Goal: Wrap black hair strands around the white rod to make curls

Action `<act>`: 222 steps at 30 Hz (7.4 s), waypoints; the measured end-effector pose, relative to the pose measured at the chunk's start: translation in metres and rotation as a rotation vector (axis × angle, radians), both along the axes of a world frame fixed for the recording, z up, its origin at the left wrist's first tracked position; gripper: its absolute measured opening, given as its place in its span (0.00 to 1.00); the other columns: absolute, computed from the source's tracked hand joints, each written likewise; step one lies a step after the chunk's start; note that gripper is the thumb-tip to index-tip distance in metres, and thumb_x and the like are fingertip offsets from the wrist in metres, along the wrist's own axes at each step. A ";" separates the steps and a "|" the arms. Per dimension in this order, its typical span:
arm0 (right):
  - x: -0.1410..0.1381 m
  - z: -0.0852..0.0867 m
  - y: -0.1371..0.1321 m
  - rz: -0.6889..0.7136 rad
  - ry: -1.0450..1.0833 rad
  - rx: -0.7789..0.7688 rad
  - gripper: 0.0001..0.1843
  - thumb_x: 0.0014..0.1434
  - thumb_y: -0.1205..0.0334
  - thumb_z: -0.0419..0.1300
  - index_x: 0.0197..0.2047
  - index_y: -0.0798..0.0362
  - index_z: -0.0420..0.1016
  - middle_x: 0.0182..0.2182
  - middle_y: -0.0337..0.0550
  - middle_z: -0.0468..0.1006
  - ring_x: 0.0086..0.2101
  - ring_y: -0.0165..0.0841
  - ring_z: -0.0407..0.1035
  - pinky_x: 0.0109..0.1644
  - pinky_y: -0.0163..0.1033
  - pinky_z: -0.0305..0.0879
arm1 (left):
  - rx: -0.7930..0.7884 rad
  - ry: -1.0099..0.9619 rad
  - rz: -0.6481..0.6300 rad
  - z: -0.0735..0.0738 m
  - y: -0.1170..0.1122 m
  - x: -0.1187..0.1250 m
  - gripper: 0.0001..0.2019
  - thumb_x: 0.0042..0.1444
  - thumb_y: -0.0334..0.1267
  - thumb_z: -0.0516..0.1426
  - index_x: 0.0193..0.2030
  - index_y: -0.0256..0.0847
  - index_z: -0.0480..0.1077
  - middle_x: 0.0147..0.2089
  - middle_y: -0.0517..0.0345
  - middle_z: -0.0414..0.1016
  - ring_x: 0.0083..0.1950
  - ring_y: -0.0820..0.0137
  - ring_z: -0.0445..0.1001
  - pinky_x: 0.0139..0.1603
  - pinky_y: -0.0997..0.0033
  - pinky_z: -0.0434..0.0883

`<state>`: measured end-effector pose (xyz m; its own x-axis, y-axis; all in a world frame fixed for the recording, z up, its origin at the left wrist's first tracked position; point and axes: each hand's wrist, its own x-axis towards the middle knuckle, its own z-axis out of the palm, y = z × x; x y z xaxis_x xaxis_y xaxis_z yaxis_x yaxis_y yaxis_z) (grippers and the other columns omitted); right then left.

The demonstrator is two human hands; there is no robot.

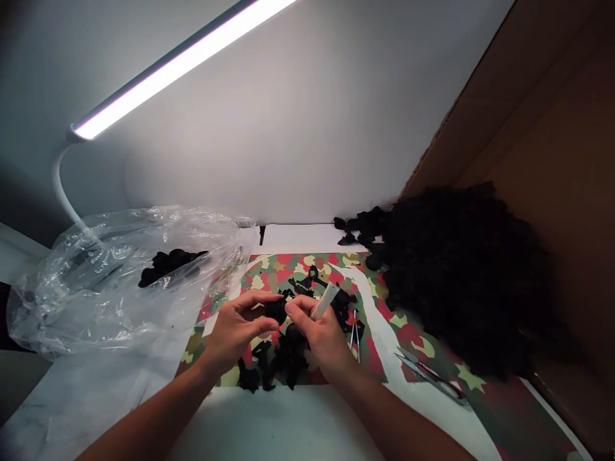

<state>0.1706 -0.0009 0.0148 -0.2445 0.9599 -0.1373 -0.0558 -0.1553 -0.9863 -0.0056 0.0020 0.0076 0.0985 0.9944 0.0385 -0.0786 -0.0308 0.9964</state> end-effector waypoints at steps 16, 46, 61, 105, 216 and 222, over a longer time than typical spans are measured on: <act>0.000 -0.003 0.003 0.028 0.113 -0.104 0.26 0.58 0.38 0.62 0.26 0.50 0.61 0.18 0.28 0.47 0.21 0.27 0.41 0.24 0.36 0.39 | -0.001 -0.084 0.062 -0.006 -0.001 0.005 0.14 0.47 0.38 0.72 0.41 0.40 0.80 0.41 0.53 0.83 0.42 0.63 0.81 0.46 0.65 0.79; 0.009 0.003 -0.001 0.111 -0.305 0.266 0.28 0.69 0.37 0.48 0.28 0.51 0.64 0.26 0.36 0.62 0.26 0.30 0.56 0.29 0.36 0.55 | 0.099 -0.028 0.002 -0.005 -0.004 0.001 0.08 0.52 0.36 0.69 0.39 0.42 0.82 0.43 0.52 0.80 0.46 0.63 0.79 0.45 0.68 0.79; -0.001 -0.004 -0.001 0.082 0.469 -0.285 0.28 0.56 0.45 0.70 0.27 0.50 0.56 0.18 0.24 0.45 0.20 0.22 0.36 0.22 0.33 0.35 | -0.145 -0.326 -0.005 0.003 -0.005 0.006 0.12 0.45 0.37 0.73 0.35 0.37 0.79 0.36 0.56 0.81 0.38 0.69 0.80 0.39 0.71 0.81; 0.036 -0.021 0.022 0.392 -0.753 0.523 0.08 0.55 0.67 0.67 0.39 0.46 0.80 0.37 0.39 0.73 0.32 0.33 0.69 0.35 0.36 0.61 | 0.438 0.568 0.055 0.004 0.014 -0.027 0.10 0.65 0.39 0.56 0.47 0.48 0.79 0.49 0.51 0.80 0.52 0.58 0.77 0.56 0.57 0.71; 0.011 0.001 -0.002 -0.018 -0.336 0.335 0.11 0.67 0.54 0.55 0.33 0.48 0.66 0.49 0.44 0.82 0.40 0.41 0.74 0.45 0.47 0.69 | -0.183 -0.210 0.036 -0.026 0.009 0.004 0.16 0.50 0.41 0.70 0.40 0.40 0.70 0.32 0.63 0.75 0.19 0.82 0.64 0.21 0.78 0.66; 0.015 0.003 -0.001 0.021 -0.316 0.303 0.11 0.67 0.54 0.56 0.34 0.49 0.67 0.42 0.42 0.82 0.32 0.35 0.72 0.37 0.43 0.68 | -0.189 -0.204 0.044 -0.029 0.010 0.004 0.17 0.49 0.41 0.71 0.40 0.40 0.70 0.32 0.62 0.76 0.20 0.79 0.68 0.22 0.78 0.68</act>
